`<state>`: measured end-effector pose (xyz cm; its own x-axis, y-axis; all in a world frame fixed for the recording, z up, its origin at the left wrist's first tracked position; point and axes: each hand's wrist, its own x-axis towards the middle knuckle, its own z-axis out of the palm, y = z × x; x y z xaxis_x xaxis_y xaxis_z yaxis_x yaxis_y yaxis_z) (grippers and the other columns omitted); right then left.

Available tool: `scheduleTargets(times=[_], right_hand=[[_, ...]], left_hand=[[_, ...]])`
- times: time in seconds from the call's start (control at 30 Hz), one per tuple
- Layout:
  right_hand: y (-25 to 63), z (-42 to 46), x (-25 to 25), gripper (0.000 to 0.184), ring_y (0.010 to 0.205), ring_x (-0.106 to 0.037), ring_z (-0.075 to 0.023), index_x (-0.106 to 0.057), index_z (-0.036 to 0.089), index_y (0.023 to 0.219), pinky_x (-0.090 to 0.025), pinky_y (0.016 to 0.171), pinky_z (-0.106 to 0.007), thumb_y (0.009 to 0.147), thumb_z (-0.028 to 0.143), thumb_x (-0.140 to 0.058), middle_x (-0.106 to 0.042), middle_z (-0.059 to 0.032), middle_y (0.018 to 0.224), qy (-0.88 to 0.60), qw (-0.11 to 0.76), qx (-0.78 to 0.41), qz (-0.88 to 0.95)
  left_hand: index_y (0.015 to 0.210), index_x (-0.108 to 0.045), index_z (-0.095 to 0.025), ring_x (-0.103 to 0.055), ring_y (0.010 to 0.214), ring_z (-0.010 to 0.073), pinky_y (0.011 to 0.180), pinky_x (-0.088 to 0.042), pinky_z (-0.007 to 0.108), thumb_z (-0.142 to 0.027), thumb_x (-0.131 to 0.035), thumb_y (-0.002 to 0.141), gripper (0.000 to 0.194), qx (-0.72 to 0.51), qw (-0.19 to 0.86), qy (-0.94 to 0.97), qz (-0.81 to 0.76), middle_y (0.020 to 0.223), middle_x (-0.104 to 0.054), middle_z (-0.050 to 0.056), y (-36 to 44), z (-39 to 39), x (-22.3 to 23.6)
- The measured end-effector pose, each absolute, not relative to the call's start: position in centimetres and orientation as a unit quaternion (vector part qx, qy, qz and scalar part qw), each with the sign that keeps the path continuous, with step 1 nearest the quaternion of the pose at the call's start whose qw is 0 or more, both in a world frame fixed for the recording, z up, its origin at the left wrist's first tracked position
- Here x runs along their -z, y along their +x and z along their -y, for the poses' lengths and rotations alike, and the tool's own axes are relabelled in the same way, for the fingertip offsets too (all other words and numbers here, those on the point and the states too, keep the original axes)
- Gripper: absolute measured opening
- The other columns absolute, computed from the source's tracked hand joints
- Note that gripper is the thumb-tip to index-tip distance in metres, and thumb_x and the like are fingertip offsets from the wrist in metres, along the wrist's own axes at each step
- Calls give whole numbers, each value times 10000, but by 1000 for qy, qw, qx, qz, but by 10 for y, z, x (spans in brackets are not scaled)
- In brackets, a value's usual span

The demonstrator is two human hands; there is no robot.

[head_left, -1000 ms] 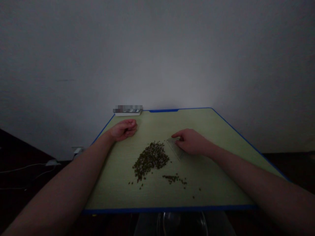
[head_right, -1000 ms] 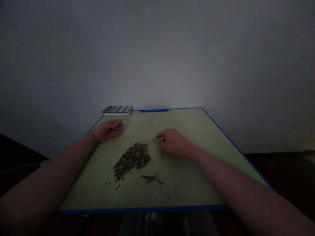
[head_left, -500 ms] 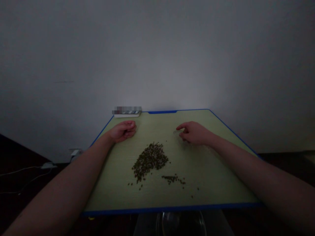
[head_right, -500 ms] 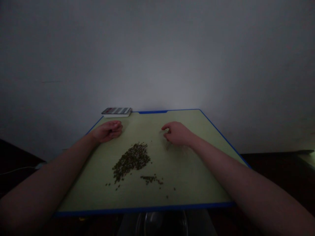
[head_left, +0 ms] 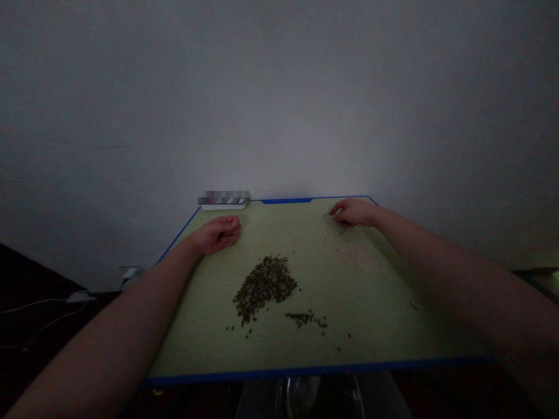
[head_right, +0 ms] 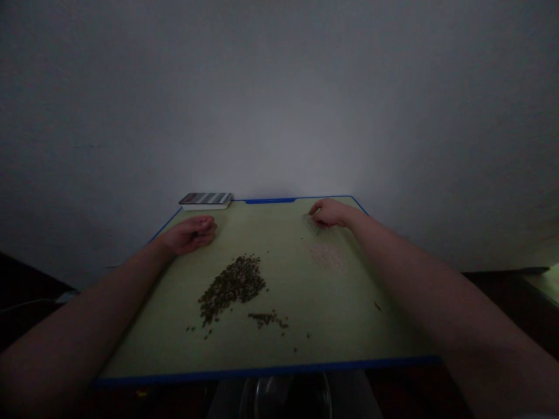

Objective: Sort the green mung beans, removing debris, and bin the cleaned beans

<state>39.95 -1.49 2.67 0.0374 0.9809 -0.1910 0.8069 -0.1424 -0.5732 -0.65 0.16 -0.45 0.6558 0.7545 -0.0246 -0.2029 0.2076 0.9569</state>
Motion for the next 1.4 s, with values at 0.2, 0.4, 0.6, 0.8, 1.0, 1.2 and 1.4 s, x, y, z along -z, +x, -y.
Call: scheduleTargets(times=[0.2,0.4,0.6,0.8,1.0,1.2,1.4], right_hand=[[366,16,-26,311,455,-482,-98,-712,125,1129,-389,462,-229,824,104,-658,-572,28,558,-662,162,-339,649],[361,28,-45,301,463,-474,-74,-674,152,1166,-363,447,-205,870,122,-633,-593,29,610,-634,195,-366,652],[366,48,-48,288,420,-484,-103,-665,126,1112,-348,413,-228,824,135,-667,-588,26,526,-669,207,-335,630],[355,89,-41,319,445,-554,-121,-643,130,1123,-416,455,-235,809,93,-602,-646,7,567,-672,201,-304,645],[341,109,-31,223,465,-571,-116,-669,172,991,-411,485,-231,790,94,-615,-666,13,600,-664,170,-274,674],[354,107,-27,241,462,-581,-137,-674,167,986,-433,515,-255,772,89,-595,-656,9,579,-687,147,-257,664],[367,104,-26,270,463,-586,-139,-669,167,1011,-440,500,-253,773,82,-575,-657,4,580,-698,136,-261,653]], left_hand=[[659,-498,-147,-334,412,33,371,-248,141,-281,-828,690,357,-328,734,536,-257,540,-365,-63,-7,-3,6],[645,-495,-145,-325,406,31,360,-232,139,-285,-843,669,376,-327,736,535,-257,536,-367,-62,-6,-1,4],[641,-505,-142,-336,406,33,362,-252,145,-288,-849,663,374,-331,735,531,-260,534,-370,-63,-5,0,3],[634,-507,-143,-328,403,33,361,-251,147,-283,-856,651,376,-332,738,530,-255,525,-366,-65,-4,0,4],[637,-498,-144,-328,408,32,364,-253,142,-286,-847,664,378,-331,738,529,-257,533,-368,-64,-4,0,3],[650,-507,-143,-321,408,31,365,-249,141,-282,-849,664,369,-330,738,530,-256,540,-367,-64,-4,0,3],[656,-492,-147,-314,421,36,376,-237,140,-270,-806,710,341,-324,739,539,-244,554,-346,-62,-6,0,4]])
